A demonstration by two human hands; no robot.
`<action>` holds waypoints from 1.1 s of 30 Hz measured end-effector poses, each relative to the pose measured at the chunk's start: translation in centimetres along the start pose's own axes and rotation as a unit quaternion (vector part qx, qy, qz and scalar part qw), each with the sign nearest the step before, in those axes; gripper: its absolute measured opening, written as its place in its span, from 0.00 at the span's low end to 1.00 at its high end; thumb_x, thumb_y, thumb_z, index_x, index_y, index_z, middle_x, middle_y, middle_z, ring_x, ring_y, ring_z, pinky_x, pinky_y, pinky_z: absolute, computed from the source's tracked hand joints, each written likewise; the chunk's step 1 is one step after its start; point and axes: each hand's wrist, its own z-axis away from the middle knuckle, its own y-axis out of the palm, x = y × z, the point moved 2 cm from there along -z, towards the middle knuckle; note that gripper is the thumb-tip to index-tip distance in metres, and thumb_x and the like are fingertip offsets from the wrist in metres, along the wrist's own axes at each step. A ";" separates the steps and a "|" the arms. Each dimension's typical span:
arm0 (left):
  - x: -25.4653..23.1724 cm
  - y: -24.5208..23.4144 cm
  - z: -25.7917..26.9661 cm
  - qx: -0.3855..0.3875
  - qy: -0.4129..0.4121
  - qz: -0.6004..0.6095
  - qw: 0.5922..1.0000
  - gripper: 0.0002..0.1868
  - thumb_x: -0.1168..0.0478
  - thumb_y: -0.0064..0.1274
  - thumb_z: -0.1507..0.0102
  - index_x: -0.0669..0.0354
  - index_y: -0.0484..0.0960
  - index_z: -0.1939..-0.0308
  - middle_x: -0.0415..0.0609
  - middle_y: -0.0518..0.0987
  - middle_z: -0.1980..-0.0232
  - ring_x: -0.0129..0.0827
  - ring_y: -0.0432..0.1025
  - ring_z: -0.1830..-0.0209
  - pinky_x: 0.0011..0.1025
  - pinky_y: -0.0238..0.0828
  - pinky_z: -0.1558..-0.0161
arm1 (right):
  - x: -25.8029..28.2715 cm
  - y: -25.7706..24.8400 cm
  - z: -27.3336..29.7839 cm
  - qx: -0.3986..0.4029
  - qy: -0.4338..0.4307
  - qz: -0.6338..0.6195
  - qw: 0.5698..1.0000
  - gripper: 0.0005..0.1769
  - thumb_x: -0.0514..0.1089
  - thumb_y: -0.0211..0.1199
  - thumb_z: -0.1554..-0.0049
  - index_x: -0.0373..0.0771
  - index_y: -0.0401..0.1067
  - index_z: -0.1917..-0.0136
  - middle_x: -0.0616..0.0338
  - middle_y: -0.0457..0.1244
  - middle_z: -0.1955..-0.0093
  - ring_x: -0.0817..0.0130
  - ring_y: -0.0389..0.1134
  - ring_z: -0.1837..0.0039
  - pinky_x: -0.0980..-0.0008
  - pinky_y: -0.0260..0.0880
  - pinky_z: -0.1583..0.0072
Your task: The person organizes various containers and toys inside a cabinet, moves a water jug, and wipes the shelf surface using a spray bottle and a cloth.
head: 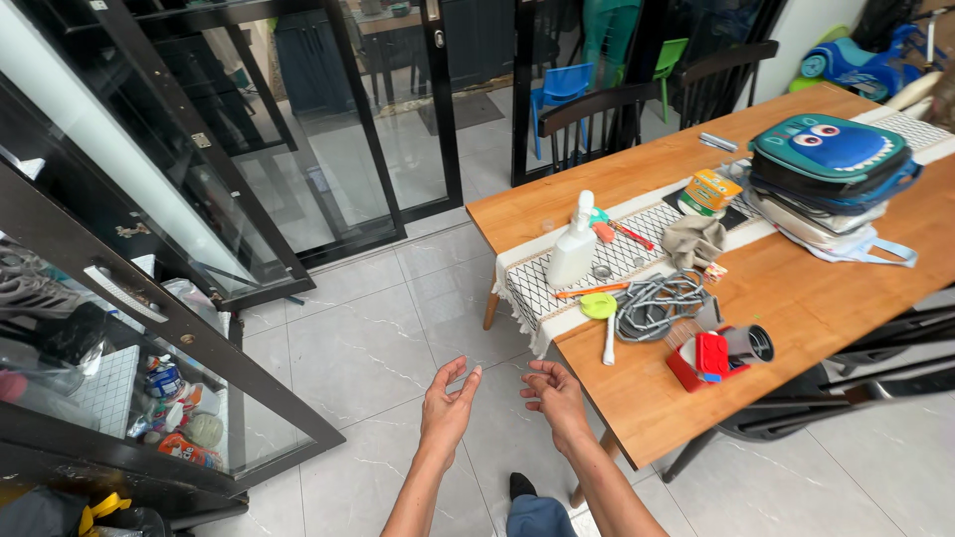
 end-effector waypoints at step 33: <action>-6.0 17.0 -29.3 0.118 -0.061 -0.093 0.987 0.34 0.48 0.61 0.41 0.51 0.72 0.32 0.46 0.74 0.31 0.35 0.78 0.43 0.35 0.78 0.47 | 3.5 -10.4 -27.8 -0.157 -0.061 0.600 0.782 0.27 0.38 0.73 0.58 0.49 0.72 0.44 0.52 0.57 0.33 0.47 0.57 0.33 0.51 0.64 0.36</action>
